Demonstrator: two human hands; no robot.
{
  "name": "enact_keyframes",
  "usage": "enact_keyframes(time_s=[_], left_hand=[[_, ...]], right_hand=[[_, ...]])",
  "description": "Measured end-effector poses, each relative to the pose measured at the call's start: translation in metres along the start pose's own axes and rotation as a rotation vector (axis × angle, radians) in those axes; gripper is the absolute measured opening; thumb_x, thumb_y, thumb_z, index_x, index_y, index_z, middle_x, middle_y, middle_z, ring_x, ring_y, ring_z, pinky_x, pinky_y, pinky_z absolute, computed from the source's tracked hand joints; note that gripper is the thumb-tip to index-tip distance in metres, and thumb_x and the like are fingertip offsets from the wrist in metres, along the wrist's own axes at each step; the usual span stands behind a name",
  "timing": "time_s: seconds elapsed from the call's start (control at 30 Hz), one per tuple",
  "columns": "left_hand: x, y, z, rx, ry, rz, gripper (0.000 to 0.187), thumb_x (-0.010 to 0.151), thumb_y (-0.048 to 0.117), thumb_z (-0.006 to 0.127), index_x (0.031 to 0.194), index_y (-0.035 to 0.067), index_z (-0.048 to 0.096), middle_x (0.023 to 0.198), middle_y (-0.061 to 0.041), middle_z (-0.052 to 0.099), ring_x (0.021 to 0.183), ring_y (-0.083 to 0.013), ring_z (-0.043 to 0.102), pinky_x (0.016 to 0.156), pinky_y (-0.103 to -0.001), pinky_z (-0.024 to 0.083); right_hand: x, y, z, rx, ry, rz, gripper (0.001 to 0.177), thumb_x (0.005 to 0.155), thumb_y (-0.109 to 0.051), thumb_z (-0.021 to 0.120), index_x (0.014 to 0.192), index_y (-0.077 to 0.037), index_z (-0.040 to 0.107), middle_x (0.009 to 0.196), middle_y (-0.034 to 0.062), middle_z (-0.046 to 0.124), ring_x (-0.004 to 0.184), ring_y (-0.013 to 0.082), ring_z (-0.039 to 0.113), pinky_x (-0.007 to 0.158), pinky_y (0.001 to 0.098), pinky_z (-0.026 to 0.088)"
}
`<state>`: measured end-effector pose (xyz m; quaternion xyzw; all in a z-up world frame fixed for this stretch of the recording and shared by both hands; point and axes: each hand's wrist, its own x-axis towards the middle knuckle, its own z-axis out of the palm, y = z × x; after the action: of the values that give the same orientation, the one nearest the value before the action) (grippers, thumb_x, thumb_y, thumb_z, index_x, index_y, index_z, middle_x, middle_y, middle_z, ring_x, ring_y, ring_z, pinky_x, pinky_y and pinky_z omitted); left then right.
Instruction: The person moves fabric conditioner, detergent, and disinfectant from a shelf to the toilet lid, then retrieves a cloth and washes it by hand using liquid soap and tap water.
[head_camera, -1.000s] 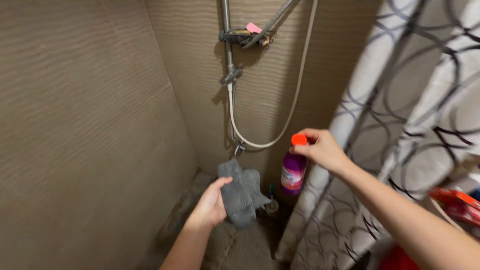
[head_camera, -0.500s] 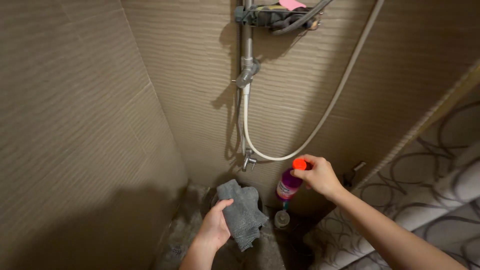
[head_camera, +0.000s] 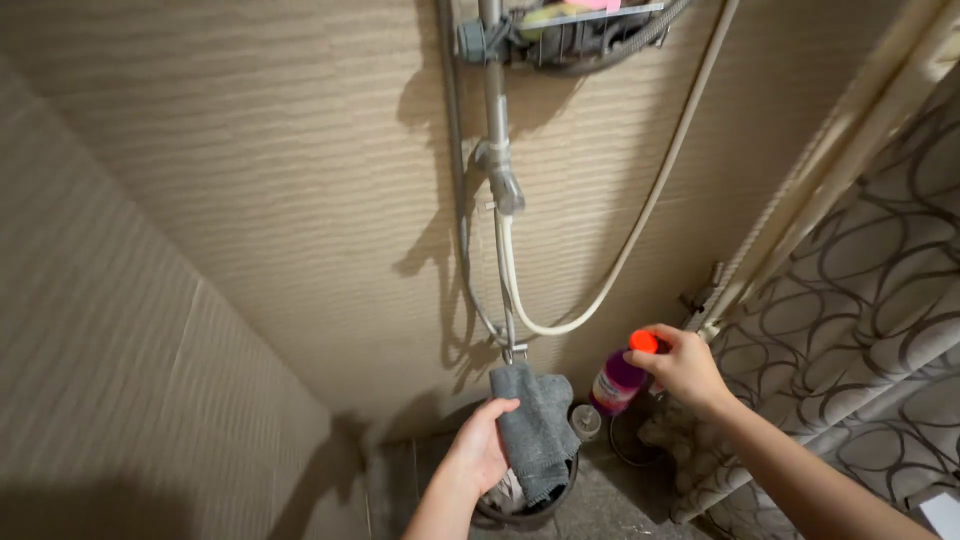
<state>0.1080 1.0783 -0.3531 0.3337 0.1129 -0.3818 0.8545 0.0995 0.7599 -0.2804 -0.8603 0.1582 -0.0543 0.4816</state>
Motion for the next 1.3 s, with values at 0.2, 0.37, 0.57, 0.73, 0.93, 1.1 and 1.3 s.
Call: enact_keyframes(time_s=[0.2, 0.37, 0.57, 0.73, 0.93, 1.1, 1.3], left_hand=[[0.011, 0.059, 0.008, 0.094, -0.112, -0.121, 0.045, 0.091, 0.026, 0.06, 0.129, 0.001, 0.061, 0.119, -0.014, 0.073, 0.111, -0.0302, 0.069, 0.103, -0.049, 0.052], [0.014, 0.101, 0.018, 0.295, -0.108, -0.137, 0.048, 0.091, 0.027, 0.057, 0.133, 0.004, 0.056, 0.126, -0.013, 0.071, 0.12, -0.028, 0.066, 0.107, -0.051, 0.048], [0.028, 0.134, 0.013, 0.261, -0.211, -0.133, 0.049, 0.092, 0.026, 0.055, 0.134, 0.002, 0.057, 0.129, -0.017, 0.068, 0.122, -0.0306, 0.064, 0.109, -0.051, 0.048], [0.046, 0.153, 0.0, 0.231, -0.348, -0.181, 0.048, 0.094, 0.027, 0.053, 0.135, 0.002, 0.057, 0.132, -0.015, 0.067, 0.122, -0.0303, 0.063, 0.109, -0.05, 0.046], [0.075, 0.144, -0.035, 0.244, -0.427, -0.245, 0.047, 0.097, 0.027, 0.05, 0.136, 0.001, 0.057, 0.134, -0.015, 0.066, 0.124, -0.0294, 0.062, 0.112, -0.048, 0.044], [0.145, 0.103, -0.094, 0.23, -0.569, -0.298, 0.048, 0.1, 0.03, 0.048, 0.137, -0.001, 0.056, 0.135, -0.017, 0.064, 0.125, -0.0304, 0.061, 0.113, -0.049, 0.042], [0.219, 0.057, -0.173, 0.246, -0.625, -0.339, 0.053, 0.099, 0.032, 0.045, 0.139, -0.002, 0.054, 0.138, -0.018, 0.064, 0.127, -0.0307, 0.061, 0.114, -0.049, 0.041]], right_hand=[[0.001, -0.036, 0.011, -0.014, 0.097, -0.034, 0.036, 0.076, -0.019, 0.083, 0.106, -0.002, 0.077, 0.076, 0.0061, 0.075, 0.054, 0.0127, 0.061, 0.05, 0.0314, 0.051], [-0.003, -0.054, 0.017, 0.01, 0.125, 0.038, 0.038, 0.075, -0.019, 0.083, 0.108, -0.002, 0.075, 0.077, 0.0071, 0.073, 0.056, 0.015, 0.062, 0.05, 0.0319, 0.052], [-0.004, -0.08, 0.021, -0.011, 0.177, 0.06, 0.038, 0.075, -0.019, 0.083, 0.107, -0.001, 0.076, 0.079, 0.0067, 0.073, 0.055, 0.0152, 0.062, 0.051, 0.0305, 0.053], [-0.01, -0.074, 0.029, -0.046, 0.276, 0.092, 0.037, 0.075, -0.019, 0.084, 0.106, 0.0, 0.076, 0.078, 0.0081, 0.073, 0.055, 0.0146, 0.062, 0.051, 0.0308, 0.053], [-0.011, -0.021, 0.05, -0.064, 0.393, 0.117, 0.038, 0.075, -0.02, 0.084, 0.105, 0.001, 0.075, 0.077, 0.006, 0.073, 0.056, 0.014, 0.065, 0.05, 0.0305, 0.054], [0.004, 0.079, 0.093, -0.114, 0.405, 0.238, 0.036, 0.076, -0.02, 0.084, 0.104, 0.001, 0.078, 0.072, 0.011, 0.071, 0.054, 0.017, 0.063, 0.052, 0.0332, 0.051], [0.025, 0.198, 0.146, -0.071, 0.464, 0.227, 0.038, 0.075, -0.019, 0.083, 0.107, 0.0, 0.075, 0.073, 0.0105, 0.071, 0.053, 0.0173, 0.059, 0.05, 0.0339, 0.05]])
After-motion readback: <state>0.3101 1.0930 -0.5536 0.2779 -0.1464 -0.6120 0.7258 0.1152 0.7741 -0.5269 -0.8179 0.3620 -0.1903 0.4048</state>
